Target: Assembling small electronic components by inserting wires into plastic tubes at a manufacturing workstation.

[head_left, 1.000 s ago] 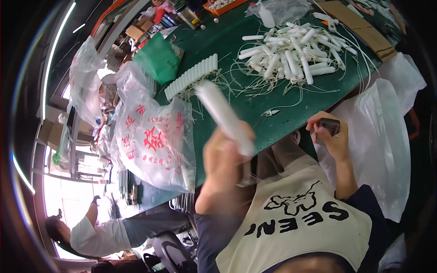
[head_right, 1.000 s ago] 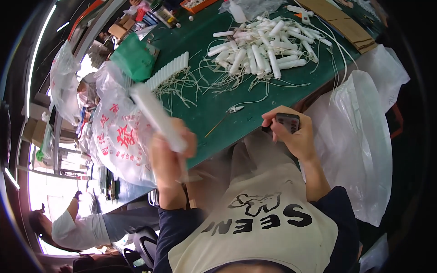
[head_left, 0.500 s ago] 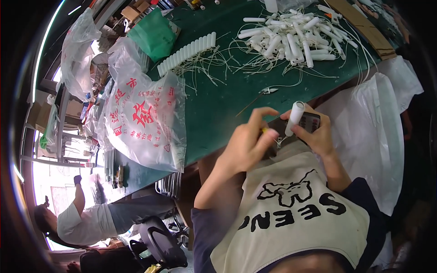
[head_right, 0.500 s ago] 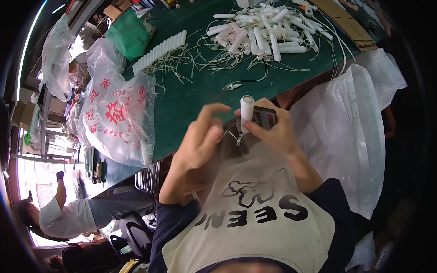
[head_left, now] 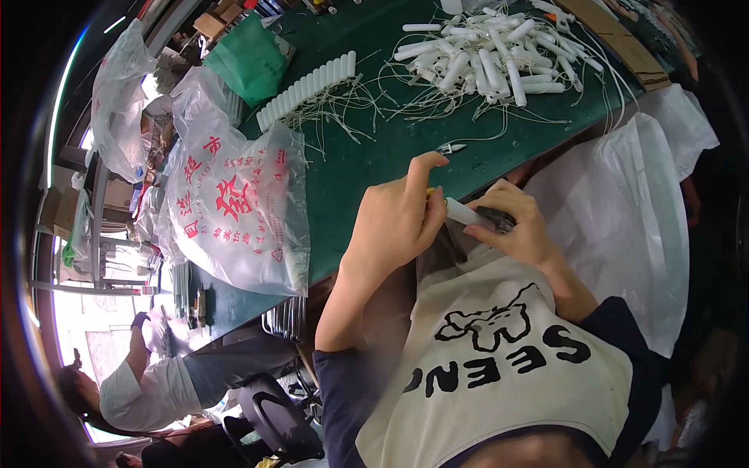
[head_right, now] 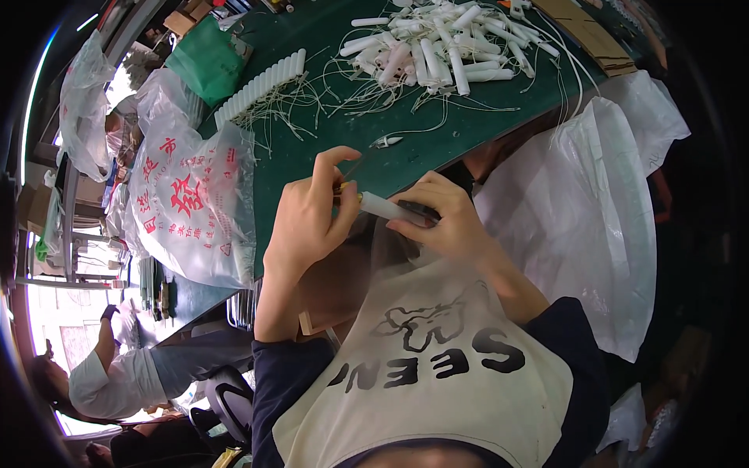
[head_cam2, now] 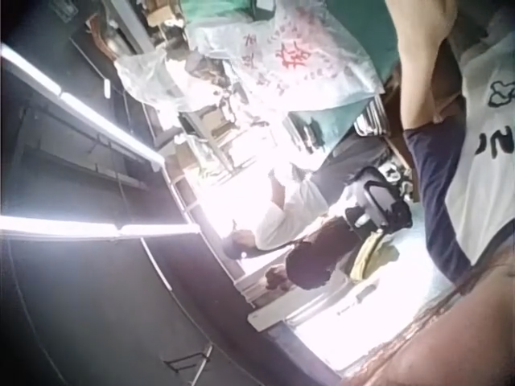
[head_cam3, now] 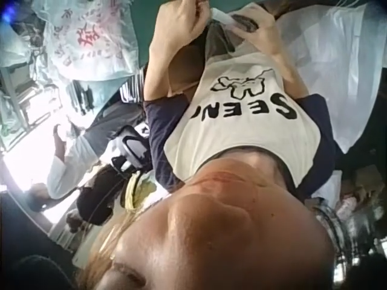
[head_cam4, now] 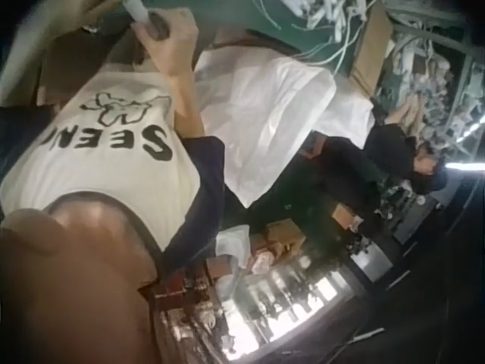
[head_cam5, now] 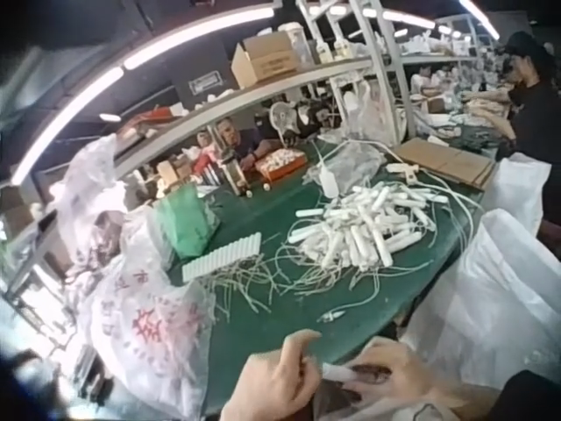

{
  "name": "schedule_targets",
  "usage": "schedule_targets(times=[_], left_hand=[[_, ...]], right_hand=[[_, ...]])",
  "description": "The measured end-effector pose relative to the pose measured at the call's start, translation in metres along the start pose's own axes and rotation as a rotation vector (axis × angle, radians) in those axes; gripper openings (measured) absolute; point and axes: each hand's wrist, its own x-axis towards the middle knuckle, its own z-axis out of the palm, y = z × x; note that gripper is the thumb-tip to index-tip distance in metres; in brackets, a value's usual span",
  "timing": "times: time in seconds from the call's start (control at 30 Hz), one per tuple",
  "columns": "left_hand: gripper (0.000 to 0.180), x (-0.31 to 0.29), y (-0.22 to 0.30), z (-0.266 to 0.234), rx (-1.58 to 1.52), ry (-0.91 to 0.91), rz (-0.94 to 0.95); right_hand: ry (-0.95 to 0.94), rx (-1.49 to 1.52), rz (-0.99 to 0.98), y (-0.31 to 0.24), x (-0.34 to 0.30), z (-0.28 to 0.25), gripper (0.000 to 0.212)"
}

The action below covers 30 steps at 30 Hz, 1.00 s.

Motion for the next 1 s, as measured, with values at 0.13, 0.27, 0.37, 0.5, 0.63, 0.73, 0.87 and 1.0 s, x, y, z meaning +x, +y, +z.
schedule_targets(times=[0.13,0.27,0.37,0.5,0.63,0.73,0.87,1.0], left_hand=[[0.025,0.004,0.002,0.005,0.281,0.015,0.187],[0.028,0.006,-0.009,0.007,0.176,0.010,0.152],[0.031,0.002,-0.013,0.006,0.094,-0.018,0.016],[0.039,0.004,-0.012,0.009,0.070,-0.051,-0.011],[0.048,0.009,-0.014,0.012,0.041,-0.001,0.110],[0.046,0.011,-0.010,0.013,0.188,-0.065,0.113],[0.035,0.015,-0.012,0.021,0.086,-0.103,0.139],[0.031,0.029,-0.047,0.023,-0.492,-0.011,-0.309]], right_hand=[[0.032,-0.072,-0.071,0.003,-0.001,0.003,0.030],[0.057,-0.033,0.007,0.002,-0.004,0.002,0.029],[0.100,-0.020,0.004,0.006,-0.005,0.003,0.030],[0.099,-0.029,-0.048,0.008,-0.003,0.002,0.030],[0.046,-0.068,-0.024,0.005,-0.002,0.000,0.028],[0.031,-0.106,-0.037,0.010,-0.002,0.000,0.028],[0.043,-0.130,-0.089,0.016,-0.004,0.004,0.027],[0.116,-0.103,-0.004,0.027,-0.010,0.005,0.027]])
